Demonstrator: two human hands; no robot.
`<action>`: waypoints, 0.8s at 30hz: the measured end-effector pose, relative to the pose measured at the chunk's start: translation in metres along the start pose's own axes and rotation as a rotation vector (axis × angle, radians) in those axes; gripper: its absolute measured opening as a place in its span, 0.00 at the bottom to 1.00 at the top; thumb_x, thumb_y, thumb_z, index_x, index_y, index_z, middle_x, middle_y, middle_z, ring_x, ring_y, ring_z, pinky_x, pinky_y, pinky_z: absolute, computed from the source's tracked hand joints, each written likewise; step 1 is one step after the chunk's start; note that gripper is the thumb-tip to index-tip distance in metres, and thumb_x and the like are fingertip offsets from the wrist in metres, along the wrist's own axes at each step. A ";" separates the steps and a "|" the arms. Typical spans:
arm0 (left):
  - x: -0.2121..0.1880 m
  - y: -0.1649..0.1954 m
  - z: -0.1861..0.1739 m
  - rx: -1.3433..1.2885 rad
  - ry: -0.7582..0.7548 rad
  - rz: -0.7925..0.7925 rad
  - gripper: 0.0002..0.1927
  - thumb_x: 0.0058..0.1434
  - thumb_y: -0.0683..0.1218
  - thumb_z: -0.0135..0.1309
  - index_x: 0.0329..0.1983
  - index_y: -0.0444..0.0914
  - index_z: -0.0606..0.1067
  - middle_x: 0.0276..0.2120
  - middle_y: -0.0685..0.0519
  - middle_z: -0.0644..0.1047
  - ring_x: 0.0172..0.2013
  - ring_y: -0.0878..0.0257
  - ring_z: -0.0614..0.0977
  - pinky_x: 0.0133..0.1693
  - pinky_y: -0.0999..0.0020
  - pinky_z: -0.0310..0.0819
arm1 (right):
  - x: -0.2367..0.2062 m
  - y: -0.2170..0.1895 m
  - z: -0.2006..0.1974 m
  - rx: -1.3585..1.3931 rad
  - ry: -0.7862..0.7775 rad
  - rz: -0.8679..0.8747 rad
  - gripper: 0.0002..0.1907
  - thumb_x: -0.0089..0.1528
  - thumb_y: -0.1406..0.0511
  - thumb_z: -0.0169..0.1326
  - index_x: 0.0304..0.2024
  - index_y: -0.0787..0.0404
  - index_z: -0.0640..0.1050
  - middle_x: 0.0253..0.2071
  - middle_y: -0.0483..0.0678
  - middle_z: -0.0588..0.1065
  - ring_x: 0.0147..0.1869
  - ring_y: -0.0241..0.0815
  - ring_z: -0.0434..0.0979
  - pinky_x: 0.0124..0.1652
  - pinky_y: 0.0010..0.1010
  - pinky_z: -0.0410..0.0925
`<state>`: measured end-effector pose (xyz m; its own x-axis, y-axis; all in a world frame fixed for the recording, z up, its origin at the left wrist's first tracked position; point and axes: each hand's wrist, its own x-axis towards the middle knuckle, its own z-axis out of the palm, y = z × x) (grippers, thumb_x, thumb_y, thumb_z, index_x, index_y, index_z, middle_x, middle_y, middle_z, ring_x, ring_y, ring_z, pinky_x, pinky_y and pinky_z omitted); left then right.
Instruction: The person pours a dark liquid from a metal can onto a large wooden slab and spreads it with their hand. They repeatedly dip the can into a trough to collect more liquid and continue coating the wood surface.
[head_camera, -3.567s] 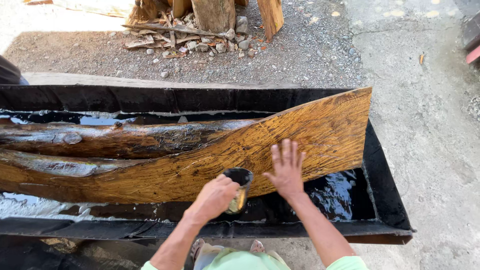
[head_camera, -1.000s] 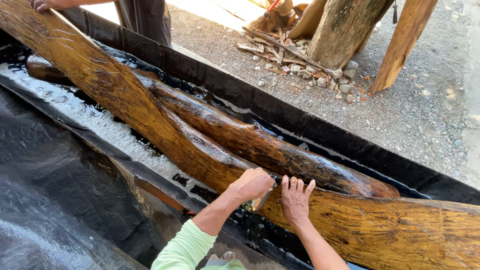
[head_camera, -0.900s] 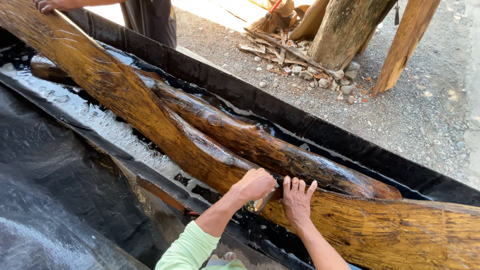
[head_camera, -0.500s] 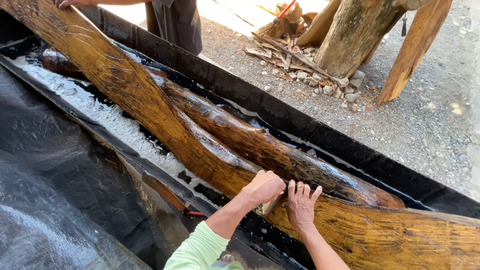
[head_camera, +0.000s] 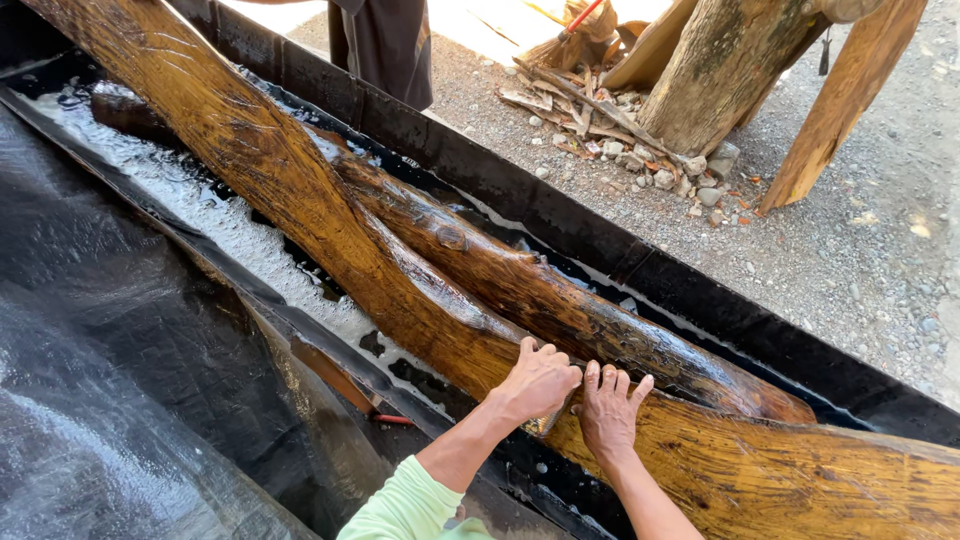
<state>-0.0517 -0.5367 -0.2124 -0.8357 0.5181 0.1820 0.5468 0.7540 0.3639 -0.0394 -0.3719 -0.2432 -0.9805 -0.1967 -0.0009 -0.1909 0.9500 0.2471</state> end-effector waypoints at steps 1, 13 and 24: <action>-0.002 -0.001 0.003 -0.004 0.018 0.000 0.06 0.59 0.41 0.53 0.36 0.40 0.80 0.34 0.48 0.78 0.45 0.50 0.77 0.54 0.38 0.61 | 0.001 0.000 0.001 0.001 0.004 0.001 0.49 0.55 0.51 0.65 0.71 0.58 0.56 0.64 0.52 0.62 0.70 0.53 0.58 0.69 0.74 0.38; -0.008 0.000 0.012 -0.102 0.145 0.007 0.09 0.57 0.41 0.55 0.41 0.36 0.77 0.41 0.42 0.75 0.51 0.43 0.73 0.61 0.31 0.56 | 0.006 -0.006 0.008 0.004 0.046 0.006 0.51 0.52 0.50 0.67 0.70 0.57 0.58 0.62 0.51 0.63 0.70 0.53 0.58 0.69 0.75 0.38; -0.001 0.002 0.031 -0.013 0.323 0.003 0.11 0.64 0.43 0.50 0.47 0.37 0.76 0.38 0.46 0.73 0.47 0.46 0.73 0.58 0.31 0.61 | 0.002 -0.010 0.017 -0.046 0.176 -0.026 0.35 0.61 0.63 0.54 0.69 0.61 0.61 0.60 0.53 0.64 0.69 0.54 0.60 0.69 0.76 0.39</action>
<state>-0.0480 -0.5233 -0.2402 -0.8080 0.3642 0.4632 0.5507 0.7463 0.3738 -0.0402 -0.3776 -0.2616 -0.9509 -0.2643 0.1611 -0.2096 0.9328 0.2931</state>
